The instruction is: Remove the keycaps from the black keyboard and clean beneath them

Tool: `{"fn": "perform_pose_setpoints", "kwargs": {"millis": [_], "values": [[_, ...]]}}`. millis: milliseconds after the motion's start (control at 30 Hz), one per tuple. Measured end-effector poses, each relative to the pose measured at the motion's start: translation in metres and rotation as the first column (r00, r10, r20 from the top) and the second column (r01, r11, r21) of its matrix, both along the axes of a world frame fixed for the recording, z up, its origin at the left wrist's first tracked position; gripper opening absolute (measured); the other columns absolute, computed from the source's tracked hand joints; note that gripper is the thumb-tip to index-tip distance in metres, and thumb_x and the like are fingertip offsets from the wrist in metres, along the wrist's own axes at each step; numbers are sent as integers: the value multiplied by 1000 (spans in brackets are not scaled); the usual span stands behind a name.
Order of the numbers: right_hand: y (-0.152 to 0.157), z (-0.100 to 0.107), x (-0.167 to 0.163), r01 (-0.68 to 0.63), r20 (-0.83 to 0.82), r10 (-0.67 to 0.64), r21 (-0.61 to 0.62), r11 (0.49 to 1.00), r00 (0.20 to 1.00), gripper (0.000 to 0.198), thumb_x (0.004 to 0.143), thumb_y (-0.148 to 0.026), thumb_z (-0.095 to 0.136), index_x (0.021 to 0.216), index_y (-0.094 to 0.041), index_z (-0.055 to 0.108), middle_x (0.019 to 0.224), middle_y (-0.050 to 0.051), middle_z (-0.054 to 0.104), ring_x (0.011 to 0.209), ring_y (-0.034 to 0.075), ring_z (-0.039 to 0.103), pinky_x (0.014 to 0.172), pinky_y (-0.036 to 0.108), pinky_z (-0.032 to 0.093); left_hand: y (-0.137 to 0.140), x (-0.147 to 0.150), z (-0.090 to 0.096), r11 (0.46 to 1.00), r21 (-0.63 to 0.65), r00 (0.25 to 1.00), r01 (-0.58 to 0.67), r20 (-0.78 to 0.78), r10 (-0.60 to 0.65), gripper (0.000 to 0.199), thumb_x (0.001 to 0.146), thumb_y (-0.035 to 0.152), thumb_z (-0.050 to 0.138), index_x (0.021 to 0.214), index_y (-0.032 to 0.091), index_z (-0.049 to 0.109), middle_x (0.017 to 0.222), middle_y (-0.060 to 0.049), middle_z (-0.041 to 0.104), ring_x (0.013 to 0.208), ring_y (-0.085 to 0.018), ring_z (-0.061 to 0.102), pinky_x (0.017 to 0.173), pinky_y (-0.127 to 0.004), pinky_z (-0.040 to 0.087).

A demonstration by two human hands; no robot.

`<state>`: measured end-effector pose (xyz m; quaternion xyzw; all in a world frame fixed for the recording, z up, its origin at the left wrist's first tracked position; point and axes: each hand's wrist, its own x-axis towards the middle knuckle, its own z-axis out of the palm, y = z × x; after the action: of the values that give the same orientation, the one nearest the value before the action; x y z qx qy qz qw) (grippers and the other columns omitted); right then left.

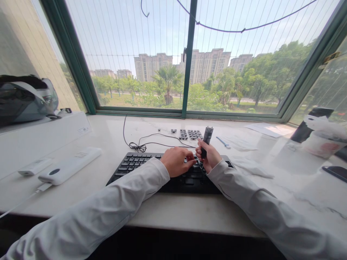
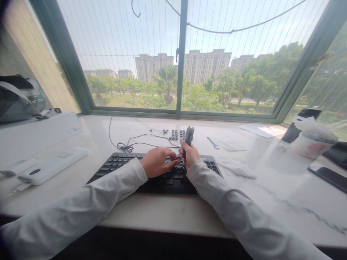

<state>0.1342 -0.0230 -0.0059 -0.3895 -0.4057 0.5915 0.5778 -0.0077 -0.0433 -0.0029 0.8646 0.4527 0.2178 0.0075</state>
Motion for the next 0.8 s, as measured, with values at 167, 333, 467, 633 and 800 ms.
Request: {"fn": "perform_pose_setpoints", "kwargs": {"millis": [167,333,467,633,800], "values": [[0,-3,-3,13,24,-14,57,998,1000,39,62,-47,73,65,-20,45,46,-7,40,40,6,35,35,21,22,-1,-1,3,1000,-23,1000,-12,-29,11,26,83,44,50,81,25,68,86,0,70,80,-20,63,68,-28,45],[-3,-6,-6,7,34,-11,121,993,999,34,61,-42,76,64,-20,50,45,-6,43,43,9,37,40,23,31,-4,-1,6,999,-30,998,-15,-59,13,25,82,40,49,83,25,68,85,-1,70,82,-20,64,69,-28,46],[-3,-9,-6,-18,41,12,143,990,999,38,62,-45,75,60,-20,47,46,-6,43,43,8,37,40,23,32,-5,0,7,999,-28,997,-27,-79,25,25,82,40,49,85,25,69,85,-2,70,82,-21,64,68,-28,46],[-1,-7,-6,-31,-56,37,118,993,998,41,59,-46,77,64,-20,45,47,-7,37,42,6,31,36,20,24,-3,-1,6,999,-27,996,-46,-82,44,28,83,45,48,81,25,68,83,-2,70,80,-21,64,68,-30,46],[-3,-5,-5,-28,-166,49,128,991,985,44,59,-43,77,62,-20,40,49,-8,34,42,5,30,35,19,25,-3,-1,6,998,-46,996,-52,-69,48,28,83,45,49,81,24,68,82,-2,70,81,-21,64,71,-30,47]]}}
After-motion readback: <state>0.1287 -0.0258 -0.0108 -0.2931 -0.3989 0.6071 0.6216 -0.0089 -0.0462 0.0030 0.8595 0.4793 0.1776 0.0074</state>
